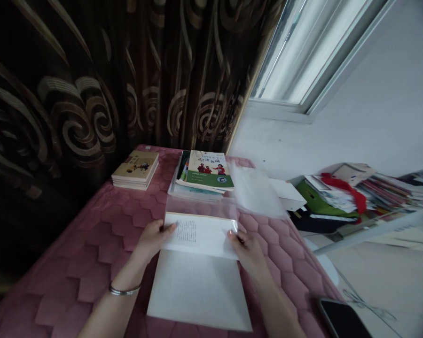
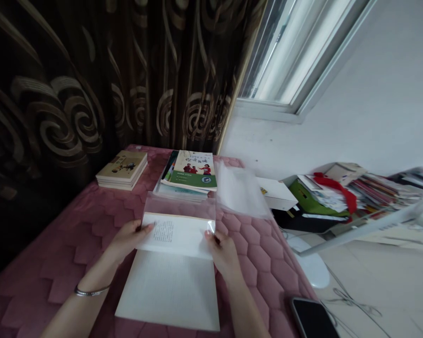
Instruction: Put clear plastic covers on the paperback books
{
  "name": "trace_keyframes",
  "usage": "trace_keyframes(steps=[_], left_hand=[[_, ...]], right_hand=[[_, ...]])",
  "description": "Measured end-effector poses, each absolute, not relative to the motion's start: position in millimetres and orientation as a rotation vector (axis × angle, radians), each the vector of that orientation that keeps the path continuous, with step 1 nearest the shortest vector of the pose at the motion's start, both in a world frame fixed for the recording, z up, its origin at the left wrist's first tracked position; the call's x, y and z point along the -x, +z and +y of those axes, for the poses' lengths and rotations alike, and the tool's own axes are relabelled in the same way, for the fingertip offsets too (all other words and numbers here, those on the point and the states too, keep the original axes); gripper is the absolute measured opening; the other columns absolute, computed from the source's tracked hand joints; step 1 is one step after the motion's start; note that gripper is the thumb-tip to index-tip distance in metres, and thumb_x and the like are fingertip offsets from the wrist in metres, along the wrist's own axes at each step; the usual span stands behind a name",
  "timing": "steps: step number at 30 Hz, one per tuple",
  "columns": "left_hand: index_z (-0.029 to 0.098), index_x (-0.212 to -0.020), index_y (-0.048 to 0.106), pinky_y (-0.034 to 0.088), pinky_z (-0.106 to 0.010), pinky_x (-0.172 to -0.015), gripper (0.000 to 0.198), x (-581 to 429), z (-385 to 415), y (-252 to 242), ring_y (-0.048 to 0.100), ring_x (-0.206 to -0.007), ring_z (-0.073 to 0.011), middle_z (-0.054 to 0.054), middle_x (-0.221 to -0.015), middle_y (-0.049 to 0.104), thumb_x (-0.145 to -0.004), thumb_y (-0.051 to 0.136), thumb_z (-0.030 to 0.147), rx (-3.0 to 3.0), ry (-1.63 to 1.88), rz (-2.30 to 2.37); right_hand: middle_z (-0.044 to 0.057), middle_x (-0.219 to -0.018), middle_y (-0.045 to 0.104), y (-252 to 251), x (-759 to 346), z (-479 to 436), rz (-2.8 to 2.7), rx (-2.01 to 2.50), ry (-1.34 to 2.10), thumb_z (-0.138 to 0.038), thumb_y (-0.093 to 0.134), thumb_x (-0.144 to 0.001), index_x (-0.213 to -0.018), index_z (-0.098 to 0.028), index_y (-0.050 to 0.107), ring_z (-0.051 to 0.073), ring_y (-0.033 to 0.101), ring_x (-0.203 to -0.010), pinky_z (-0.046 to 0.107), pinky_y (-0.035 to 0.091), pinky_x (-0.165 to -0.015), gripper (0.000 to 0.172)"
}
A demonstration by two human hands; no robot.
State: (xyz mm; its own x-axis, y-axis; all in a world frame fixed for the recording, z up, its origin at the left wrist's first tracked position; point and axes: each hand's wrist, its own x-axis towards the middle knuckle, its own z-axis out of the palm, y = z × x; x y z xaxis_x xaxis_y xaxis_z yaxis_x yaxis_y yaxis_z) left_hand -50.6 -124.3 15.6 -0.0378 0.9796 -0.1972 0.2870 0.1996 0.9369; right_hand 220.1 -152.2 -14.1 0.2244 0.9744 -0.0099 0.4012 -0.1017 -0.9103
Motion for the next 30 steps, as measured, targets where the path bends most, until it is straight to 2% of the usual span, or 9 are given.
trace_keyframes(steps=[5, 12, 17, 21, 24, 27, 30], left_hand=[[0.014, -0.086, 0.070, 0.047, -0.028, -0.067, 0.042, 55, -125, 21, 0.066, -0.081, -0.0245, -0.009, -0.087, 0.074, -0.056, 0.076, 0.042, -1.187, 0.806, 1.351], [0.016, -0.072, 0.068, 0.046, -0.028, -0.061, 0.026, 49, -125, 11, 0.066, -0.073, -0.0240, -0.006, -0.076, 0.073, -0.060, 0.071, 0.038, -1.217, 0.914, 1.494], [0.018, -0.066, 0.064, 0.043, -0.027, -0.059, 0.023, 46, -124, 10, 0.065, -0.070, -0.0240, -0.005, -0.069, 0.071, -0.063, 0.068, 0.040, -1.322, 0.916, 1.580], [0.017, -0.073, 0.069, 0.045, -0.028, -0.063, 0.028, 49, -123, 14, 0.066, -0.077, -0.0253, -0.005, -0.076, 0.073, -0.063, 0.070, 0.043, -1.309, 0.944, 1.509], [0.016, -0.087, 0.071, 0.048, -0.030, -0.070, 0.037, 53, -123, 19, 0.067, -0.085, -0.0258, -0.007, -0.090, 0.075, -0.060, 0.075, 0.041, -1.250, 0.904, 1.377], [0.014, -0.093, 0.070, 0.050, -0.032, -0.076, 0.046, 56, -123, 20, 0.067, -0.089, -0.0258, -0.010, -0.099, 0.074, -0.054, 0.080, 0.037, -1.150, 0.851, 1.273], [0.013, -0.089, 0.070, 0.049, -0.033, -0.077, 0.045, 56, -122, 14, 0.067, -0.085, -0.0255, -0.010, -0.092, 0.074, -0.053, 0.079, 0.038, -1.089, 0.861, 1.274]], right_hand=[[-0.002, -0.050, 0.042, -20, -220, -151, -1.269, 1.600, 0.824, -0.065, 0.055, -0.072, -0.053, -0.019, 0.049, 0.011, 0.037, -0.050, 0.024, 0.024, -0.045, 0.050], [0.000, -0.057, 0.052, -14, -233, -152, -1.267, 1.460, 1.088, -0.060, 0.066, -0.066, -0.060, -0.017, 0.058, 0.013, 0.044, -0.055, 0.024, 0.028, -0.048, 0.044], [0.000, -0.058, 0.052, -10, -230, -155, -1.326, 1.530, 1.025, -0.056, 0.062, -0.069, -0.061, -0.016, 0.059, 0.013, 0.043, -0.055, 0.024, 0.029, -0.049, 0.041], [-0.001, -0.055, 0.046, -14, -222, -153, -1.275, 1.618, 0.779, -0.055, 0.057, -0.072, -0.053, -0.019, 0.047, 0.012, 0.041, -0.054, 0.025, 0.029, -0.050, 0.041], [-0.002, -0.052, 0.042, -17, -218, -152, -1.240, 1.637, 0.710, -0.058, 0.059, -0.070, -0.050, -0.021, 0.040, 0.012, 0.039, -0.053, 0.025, 0.028, -0.049, 0.046], [-0.002, -0.052, 0.043, -12, -218, -152, -1.196, 1.561, 0.838, -0.061, 0.061, -0.068, -0.053, -0.020, 0.046, 0.012, 0.038, -0.052, 0.025, 0.027, -0.049, 0.047], [-0.001, -0.054, 0.048, -3, -219, -155, -1.155, 1.443, 1.066, -0.059, 0.067, -0.067, -0.059, -0.017, 0.055, 0.012, 0.041, -0.052, 0.025, 0.029, -0.048, 0.045]])
